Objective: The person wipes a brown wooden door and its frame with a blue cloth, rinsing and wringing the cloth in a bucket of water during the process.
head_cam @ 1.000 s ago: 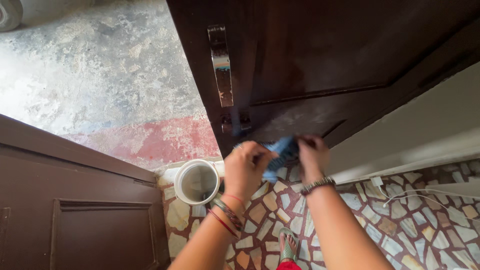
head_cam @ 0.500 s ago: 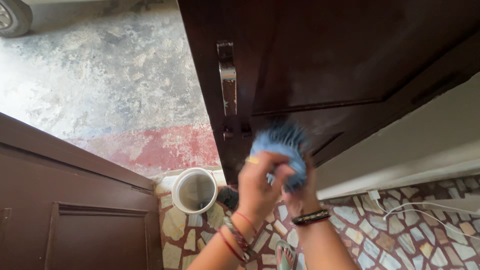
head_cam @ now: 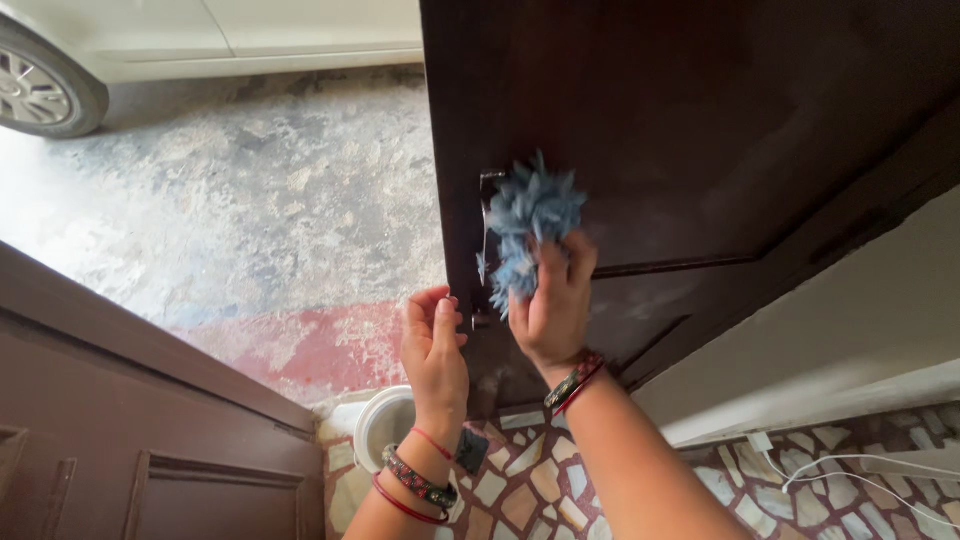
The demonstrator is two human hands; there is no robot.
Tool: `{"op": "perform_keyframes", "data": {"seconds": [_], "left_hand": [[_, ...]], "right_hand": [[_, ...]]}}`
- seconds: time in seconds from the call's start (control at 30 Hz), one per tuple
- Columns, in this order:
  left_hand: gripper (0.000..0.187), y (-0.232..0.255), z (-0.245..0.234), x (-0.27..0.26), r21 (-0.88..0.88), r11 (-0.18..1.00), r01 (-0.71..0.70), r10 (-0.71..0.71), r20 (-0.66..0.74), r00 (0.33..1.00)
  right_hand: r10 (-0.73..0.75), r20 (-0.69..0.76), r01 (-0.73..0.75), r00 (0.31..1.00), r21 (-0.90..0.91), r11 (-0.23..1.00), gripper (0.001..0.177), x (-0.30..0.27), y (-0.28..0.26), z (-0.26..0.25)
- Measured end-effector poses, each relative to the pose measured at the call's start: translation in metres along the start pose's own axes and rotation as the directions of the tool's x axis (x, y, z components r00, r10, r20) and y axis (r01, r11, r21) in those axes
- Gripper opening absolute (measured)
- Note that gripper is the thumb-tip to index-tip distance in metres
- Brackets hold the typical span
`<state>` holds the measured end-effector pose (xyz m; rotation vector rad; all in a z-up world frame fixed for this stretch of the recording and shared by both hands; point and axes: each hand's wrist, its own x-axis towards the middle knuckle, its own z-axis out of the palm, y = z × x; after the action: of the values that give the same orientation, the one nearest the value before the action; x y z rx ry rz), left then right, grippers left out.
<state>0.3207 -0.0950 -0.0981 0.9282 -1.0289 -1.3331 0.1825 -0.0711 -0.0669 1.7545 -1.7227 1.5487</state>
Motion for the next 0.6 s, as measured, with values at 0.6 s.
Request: {"op": "perform_keyframes", "data": {"seconds": [0.6], "left_hand": [[0.041, -0.023, 0.011, -0.018, 0.259, 0.936, 0.239, -0.302, 0.24, 0.923]], "right_hand": [[0.64, -0.274, -0.641, 0.718, 0.098, 0.761, 0.061, -0.025, 0.061, -0.078]]}}
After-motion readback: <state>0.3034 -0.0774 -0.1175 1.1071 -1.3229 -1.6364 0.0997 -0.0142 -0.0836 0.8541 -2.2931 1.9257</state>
